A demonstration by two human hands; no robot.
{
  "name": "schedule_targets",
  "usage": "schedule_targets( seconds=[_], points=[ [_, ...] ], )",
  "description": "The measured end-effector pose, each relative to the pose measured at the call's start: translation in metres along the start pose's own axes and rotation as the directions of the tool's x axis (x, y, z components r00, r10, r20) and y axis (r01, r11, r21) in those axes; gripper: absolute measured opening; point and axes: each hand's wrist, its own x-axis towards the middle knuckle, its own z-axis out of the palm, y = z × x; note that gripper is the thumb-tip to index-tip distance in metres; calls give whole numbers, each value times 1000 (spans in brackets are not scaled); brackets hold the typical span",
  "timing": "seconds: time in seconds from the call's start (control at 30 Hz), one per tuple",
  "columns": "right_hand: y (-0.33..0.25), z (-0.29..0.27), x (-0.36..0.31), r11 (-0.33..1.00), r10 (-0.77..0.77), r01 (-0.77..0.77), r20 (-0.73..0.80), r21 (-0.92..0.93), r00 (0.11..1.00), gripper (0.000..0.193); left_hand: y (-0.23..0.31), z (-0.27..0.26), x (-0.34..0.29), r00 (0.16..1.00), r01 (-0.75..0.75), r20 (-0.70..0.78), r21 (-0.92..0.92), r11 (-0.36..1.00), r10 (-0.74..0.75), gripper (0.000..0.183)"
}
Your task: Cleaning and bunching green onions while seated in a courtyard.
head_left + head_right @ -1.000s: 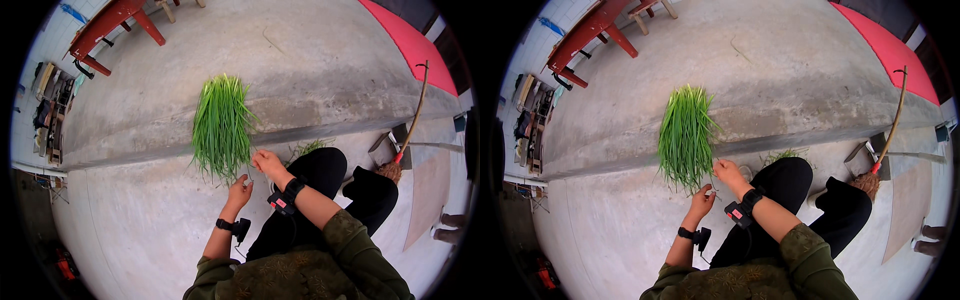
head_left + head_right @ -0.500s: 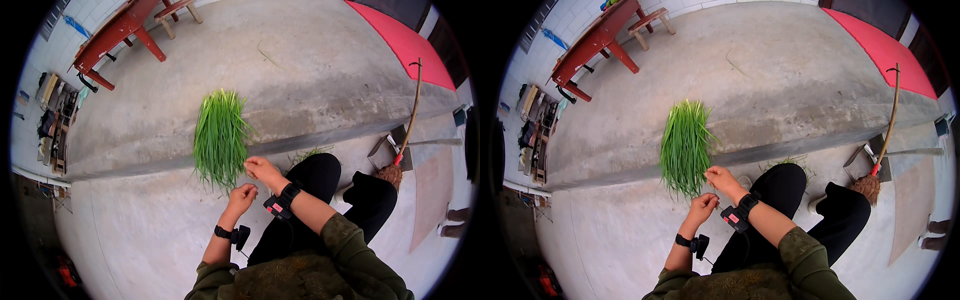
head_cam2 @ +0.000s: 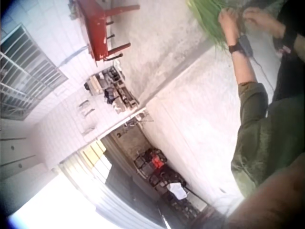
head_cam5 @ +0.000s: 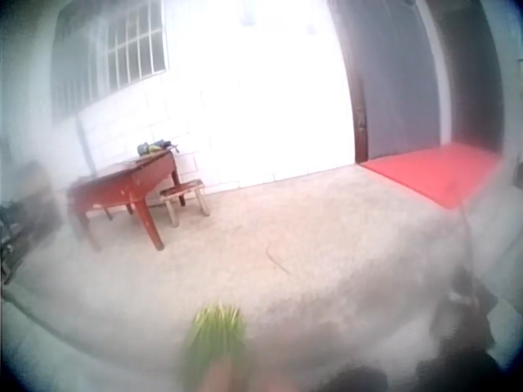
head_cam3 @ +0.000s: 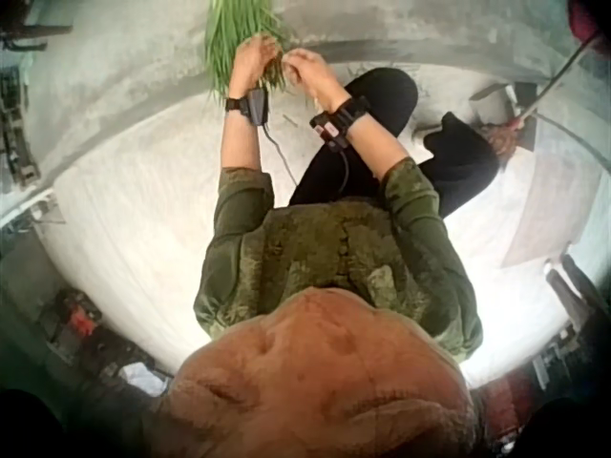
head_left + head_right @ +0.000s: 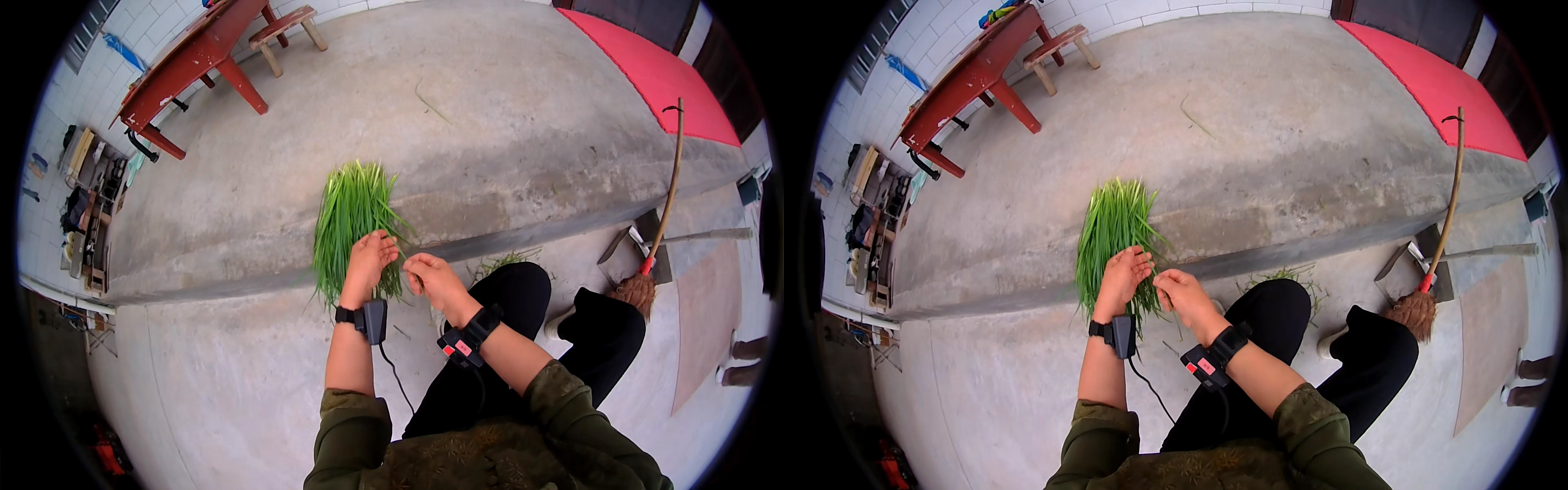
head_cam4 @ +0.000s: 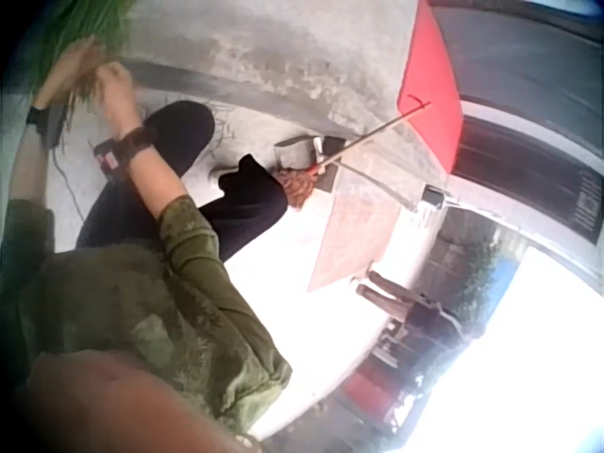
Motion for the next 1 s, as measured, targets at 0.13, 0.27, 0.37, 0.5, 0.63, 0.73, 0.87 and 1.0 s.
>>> schedule_targets(
  seconds=[0.13, 0.27, 0.37, 0.5, 0.63, 0.73, 0.87, 1.0],
  points=[
    [-1, -3, -3, 999, -14, 13, 14, 39, 1000, 9, 0, 7, 18, 1000, 11, -23, -165, 986, -15, 21],
    [5, -14, -1, 999, 0, -1, 20, 35, 1000, 9, -1, 7, 24, 999, -13, -41, -150, 989, 7, 19],
    [5, -16, -1, 998, 6, -6, -3, 69, 1000, 10, 2, 8, 24, 999, 7, -35, -197, 980, -14, 17],
    [15, -13, -3, 999, -5, 5, 11, -37, 1000, 11, 0, 4, 27, 998, 35, -35, -198, 980, -43, 14],
    [30, -10, -6, 997, 9, -4, 64, -76, 998, 12, 3, -1, 19, 999, 21, -38, -227, 974, -31, 12],
    [34, -15, -5, 987, 75, -64, 67, -148, 995, 13, 12, 0, 2, 999, 5, -32, -122, 993, -9, 15],
    [41, -16, -2, 967, 48, -34, 50, -253, 998, 13, 11, -32, -39, 941, -226, -146, 405, 886, 306, 20],
    [58, -13, 6, 918, 29, -16, 27, -397, 999, 15, -29, -89, -68, 872, -210, -252, 581, 786, 420, 20]
  ],
)
